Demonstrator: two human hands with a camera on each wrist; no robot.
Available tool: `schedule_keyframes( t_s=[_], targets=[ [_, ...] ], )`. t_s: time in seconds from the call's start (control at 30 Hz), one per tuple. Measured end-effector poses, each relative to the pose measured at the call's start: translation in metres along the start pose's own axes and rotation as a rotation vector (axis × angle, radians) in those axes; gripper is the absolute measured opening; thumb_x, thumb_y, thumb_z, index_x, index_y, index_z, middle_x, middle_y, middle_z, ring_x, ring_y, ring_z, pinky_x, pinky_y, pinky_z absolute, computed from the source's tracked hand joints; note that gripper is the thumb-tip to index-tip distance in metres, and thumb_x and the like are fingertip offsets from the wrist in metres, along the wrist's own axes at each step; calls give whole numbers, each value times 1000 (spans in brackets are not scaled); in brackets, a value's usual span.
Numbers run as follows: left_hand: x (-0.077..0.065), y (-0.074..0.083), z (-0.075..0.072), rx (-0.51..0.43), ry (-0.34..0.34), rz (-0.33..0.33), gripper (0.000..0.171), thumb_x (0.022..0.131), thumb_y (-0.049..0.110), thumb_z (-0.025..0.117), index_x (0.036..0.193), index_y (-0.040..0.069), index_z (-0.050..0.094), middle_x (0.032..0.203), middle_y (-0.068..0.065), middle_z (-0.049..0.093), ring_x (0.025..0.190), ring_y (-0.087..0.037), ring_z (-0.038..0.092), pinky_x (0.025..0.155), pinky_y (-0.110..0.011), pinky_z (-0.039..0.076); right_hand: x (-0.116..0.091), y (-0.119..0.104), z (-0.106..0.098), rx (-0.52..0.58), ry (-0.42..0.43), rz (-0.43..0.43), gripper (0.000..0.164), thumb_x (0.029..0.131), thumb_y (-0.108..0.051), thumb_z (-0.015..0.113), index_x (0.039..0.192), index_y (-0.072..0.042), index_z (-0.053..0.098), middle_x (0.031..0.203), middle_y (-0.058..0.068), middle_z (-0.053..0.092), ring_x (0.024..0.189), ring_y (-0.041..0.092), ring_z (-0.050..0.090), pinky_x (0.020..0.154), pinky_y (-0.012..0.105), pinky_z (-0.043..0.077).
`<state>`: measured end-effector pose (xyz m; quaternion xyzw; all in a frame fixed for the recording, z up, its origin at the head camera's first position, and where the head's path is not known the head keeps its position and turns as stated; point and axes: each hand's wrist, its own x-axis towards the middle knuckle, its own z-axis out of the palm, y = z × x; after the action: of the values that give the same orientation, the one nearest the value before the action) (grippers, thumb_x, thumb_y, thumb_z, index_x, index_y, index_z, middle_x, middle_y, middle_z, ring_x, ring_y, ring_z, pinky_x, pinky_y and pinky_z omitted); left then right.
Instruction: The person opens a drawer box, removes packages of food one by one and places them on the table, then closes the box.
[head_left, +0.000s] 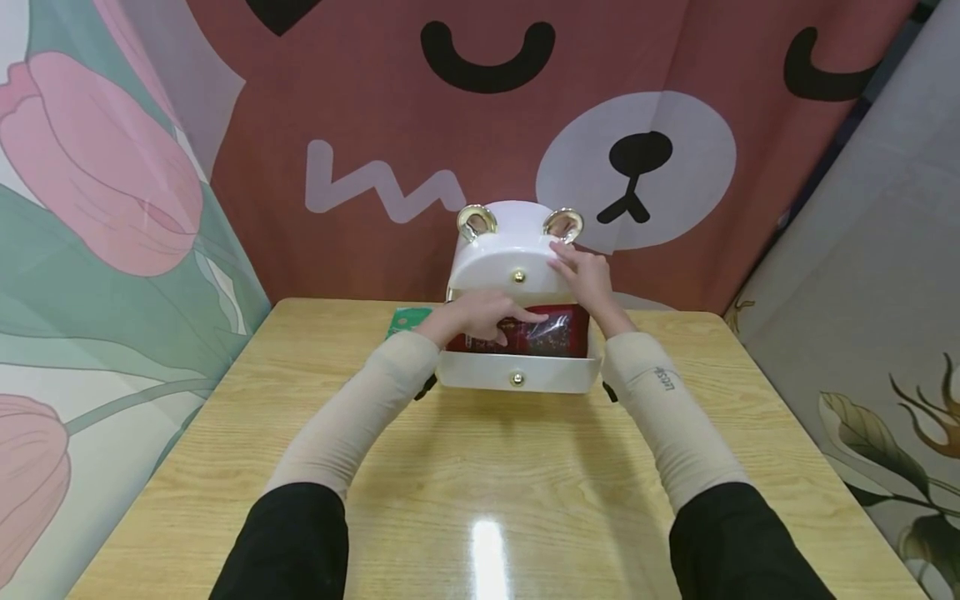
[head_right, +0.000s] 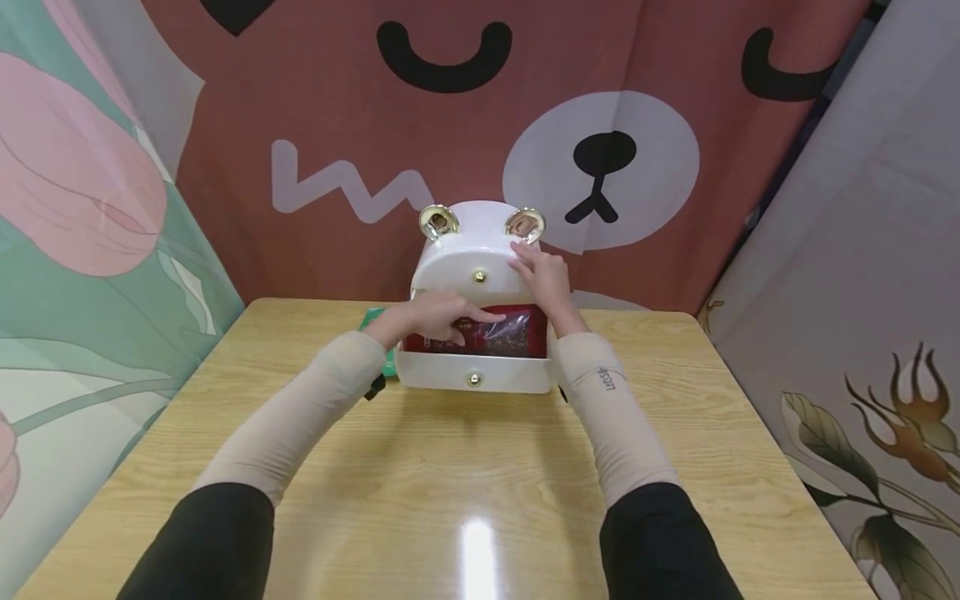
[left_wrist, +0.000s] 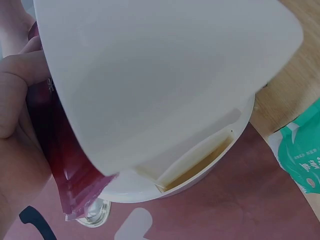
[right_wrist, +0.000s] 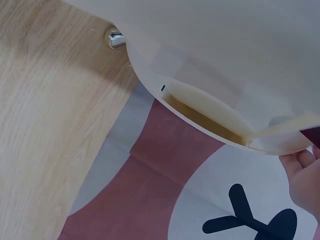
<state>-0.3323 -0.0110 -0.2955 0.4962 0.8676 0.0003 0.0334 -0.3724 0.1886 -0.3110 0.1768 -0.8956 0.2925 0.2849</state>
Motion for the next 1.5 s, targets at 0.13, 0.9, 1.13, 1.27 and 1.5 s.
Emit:
schedule_keyframes(
  t_s=[0.13, 0.9, 1.13, 1.27, 1.5],
  targets=[
    [0, 2, -2, 2, -10, -25, 72, 74, 10, 73, 133, 32, 39, 56, 4, 39, 50, -9, 31, 46, -21, 31, 1, 0, -4, 15, -35, 2, 36, 84, -22, 62, 116, -6, 58, 117, 10, 54, 104, 37, 52, 89, 43, 39],
    [-9, 5, -24, -96, 42, 4, 69, 76, 7, 71, 135, 24, 39, 87, -5, 58, 60, -14, 35, 55, -21, 34, 10, 12, -22, 144, -303, 39, 43, 82, -8, 62, 124, -5, 51, 114, 24, 55, 82, 27, 55, 71, 32, 46],
    [-15, 0, -34, -104, 135, -13, 68, 76, 12, 71, 135, 25, 39, 123, -5, 53, 83, -14, 45, 73, -23, 41, 7, 4, -27, 372, -313, 212, 33, 90, -15, 53, 121, -4, 55, 100, 18, 63, 78, 18, 58, 70, 26, 48],
    [-19, -2, -38, -150, 162, -2, 67, 78, 11, 69, 136, 22, 38, 130, -4, 47, 93, -14, 46, 79, -24, 42, 8, -1, -28, 566, -310, 430, 46, 90, -39, 51, 113, 0, 61, 87, 12, 64, 70, 18, 61, 60, 27, 50],
    [-24, -4, -39, -187, 202, -41, 68, 78, 12, 69, 137, 23, 36, 135, -2, 41, 96, -12, 44, 78, -23, 41, 35, 100, 25, 57, -185, -38, 24, 85, -15, 48, 65, -10, 60, 69, 8, 61, 68, 25, 57, 67, 45, 41]
  ],
)
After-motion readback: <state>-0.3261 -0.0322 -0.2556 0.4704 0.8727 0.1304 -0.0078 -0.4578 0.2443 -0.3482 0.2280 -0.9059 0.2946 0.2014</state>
